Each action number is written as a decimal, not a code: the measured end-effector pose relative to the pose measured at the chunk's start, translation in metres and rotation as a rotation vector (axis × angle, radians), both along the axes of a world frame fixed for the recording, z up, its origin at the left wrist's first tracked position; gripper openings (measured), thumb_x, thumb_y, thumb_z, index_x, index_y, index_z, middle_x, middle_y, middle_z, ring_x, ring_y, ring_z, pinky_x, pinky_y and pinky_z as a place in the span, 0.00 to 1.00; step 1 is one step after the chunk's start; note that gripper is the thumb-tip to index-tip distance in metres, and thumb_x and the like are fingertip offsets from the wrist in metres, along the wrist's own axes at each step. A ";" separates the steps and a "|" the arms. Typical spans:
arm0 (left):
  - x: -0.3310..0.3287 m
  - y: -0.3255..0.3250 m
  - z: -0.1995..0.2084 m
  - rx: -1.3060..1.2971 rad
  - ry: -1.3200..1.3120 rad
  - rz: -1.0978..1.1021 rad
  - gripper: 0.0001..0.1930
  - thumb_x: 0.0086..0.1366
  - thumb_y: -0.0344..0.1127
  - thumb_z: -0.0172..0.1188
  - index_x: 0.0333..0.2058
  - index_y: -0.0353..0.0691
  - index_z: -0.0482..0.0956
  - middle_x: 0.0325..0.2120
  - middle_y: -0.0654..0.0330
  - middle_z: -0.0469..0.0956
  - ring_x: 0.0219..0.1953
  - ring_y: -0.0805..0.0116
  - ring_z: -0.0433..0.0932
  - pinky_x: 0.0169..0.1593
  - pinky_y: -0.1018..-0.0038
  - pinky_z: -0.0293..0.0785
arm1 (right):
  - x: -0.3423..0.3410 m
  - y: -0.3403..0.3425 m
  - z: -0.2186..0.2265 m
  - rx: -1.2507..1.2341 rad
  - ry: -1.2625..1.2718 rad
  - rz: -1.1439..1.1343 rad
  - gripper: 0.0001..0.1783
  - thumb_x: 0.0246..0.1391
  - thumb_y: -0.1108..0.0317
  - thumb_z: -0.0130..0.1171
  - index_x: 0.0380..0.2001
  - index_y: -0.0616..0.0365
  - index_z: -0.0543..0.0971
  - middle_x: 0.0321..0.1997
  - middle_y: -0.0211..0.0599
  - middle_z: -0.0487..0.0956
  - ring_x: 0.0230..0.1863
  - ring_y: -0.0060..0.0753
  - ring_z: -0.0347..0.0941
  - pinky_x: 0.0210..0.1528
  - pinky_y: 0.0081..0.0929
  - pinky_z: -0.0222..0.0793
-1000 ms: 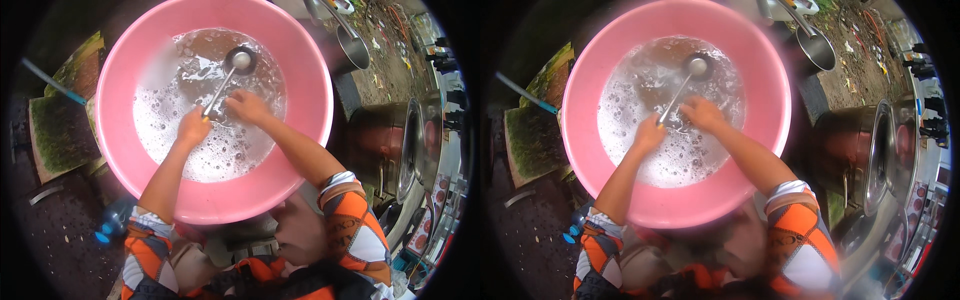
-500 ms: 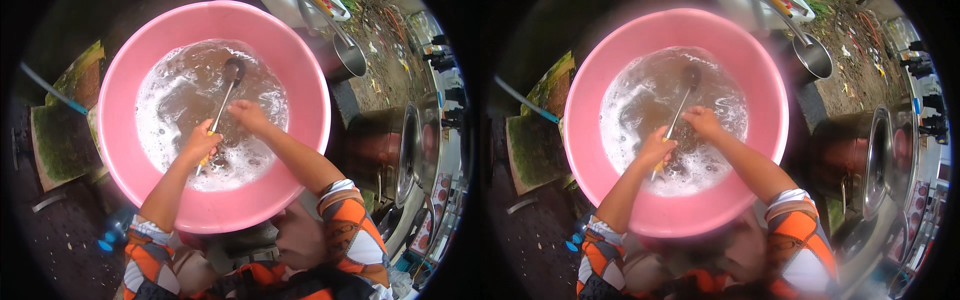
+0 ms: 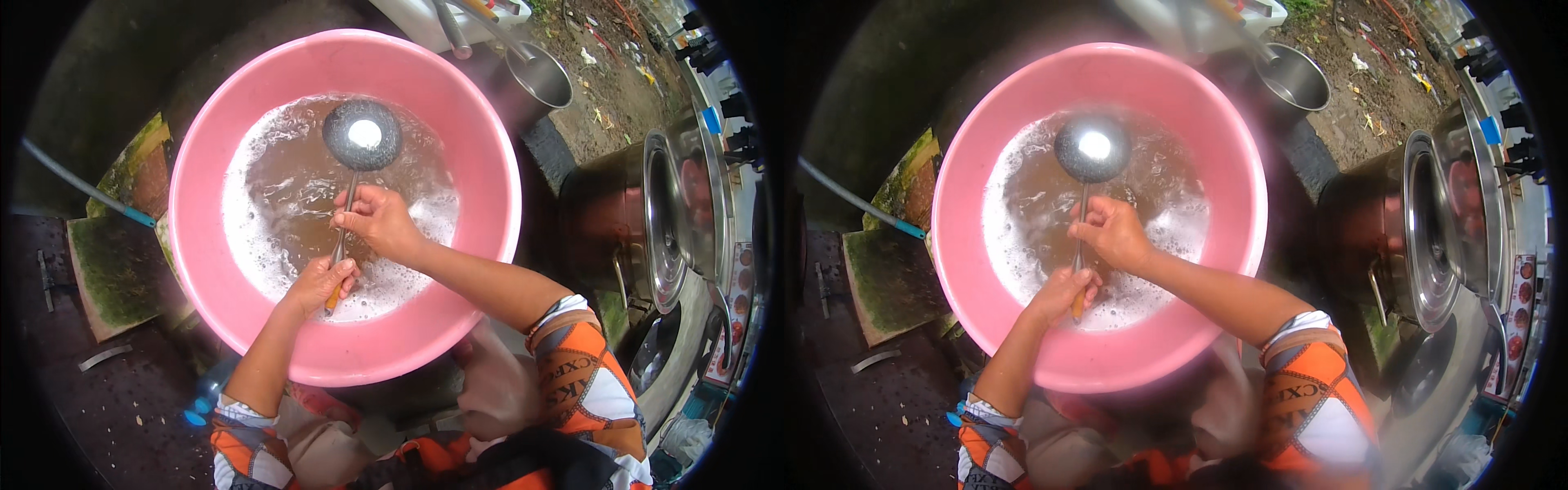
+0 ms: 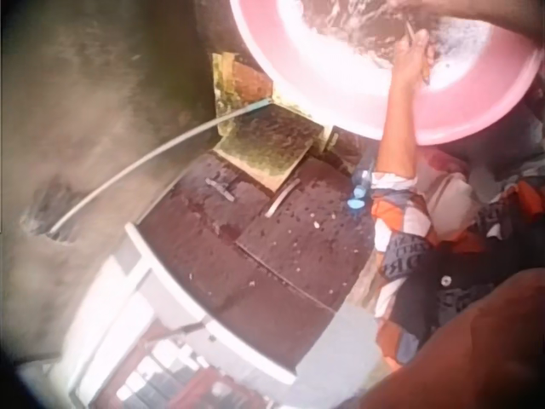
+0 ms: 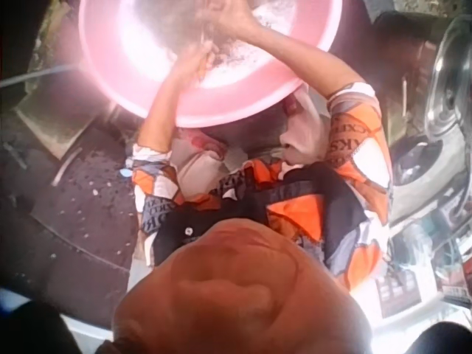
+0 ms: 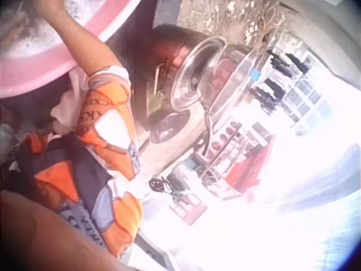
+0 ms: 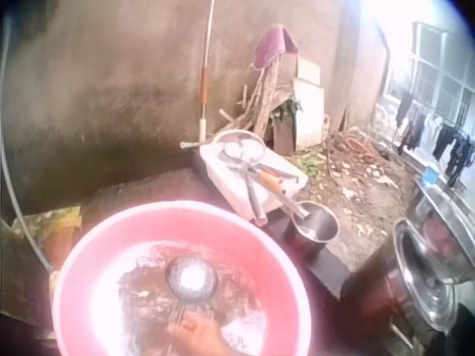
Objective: The person washes a ladle and a frying pan in a pink basin filled with soapy water using a steel wool scrubber. They rinse the items under a running tap and place them aside.
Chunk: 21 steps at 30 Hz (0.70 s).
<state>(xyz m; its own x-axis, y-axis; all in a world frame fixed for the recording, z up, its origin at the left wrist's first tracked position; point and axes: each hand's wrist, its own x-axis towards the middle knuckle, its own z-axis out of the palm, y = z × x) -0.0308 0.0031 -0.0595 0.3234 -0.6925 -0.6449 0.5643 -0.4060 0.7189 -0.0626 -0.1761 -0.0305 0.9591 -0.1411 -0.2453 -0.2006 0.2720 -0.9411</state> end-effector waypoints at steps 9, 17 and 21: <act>0.007 -0.001 0.010 0.135 -0.156 -0.160 0.10 0.60 0.41 0.61 0.28 0.40 0.74 0.16 0.68 0.70 0.16 0.81 0.64 0.18 0.82 0.59 | -0.011 0.003 0.010 0.041 -0.059 -0.038 0.11 0.51 0.74 0.60 0.39 0.62 0.75 0.29 0.33 0.79 0.33 0.19 0.74 0.37 0.20 0.71; 0.017 0.004 0.037 0.291 -0.290 -0.036 0.10 0.57 0.36 0.59 0.35 0.37 0.76 0.25 0.62 0.75 0.26 0.75 0.72 0.30 0.77 0.70 | 0.002 -0.013 0.014 -0.061 0.090 0.051 0.16 0.53 0.69 0.58 0.46 0.60 0.74 0.37 0.38 0.80 0.39 0.27 0.76 0.41 0.28 0.73; 0.030 0.001 0.020 0.445 -0.929 0.076 0.22 0.58 0.32 0.56 0.52 0.41 0.70 0.31 0.52 0.78 0.30 0.61 0.76 0.35 0.69 0.72 | -0.004 -0.054 -0.036 -0.867 0.303 0.245 0.24 0.51 0.59 0.56 0.52 0.53 0.71 0.40 0.40 0.79 0.45 0.40 0.75 0.51 0.40 0.69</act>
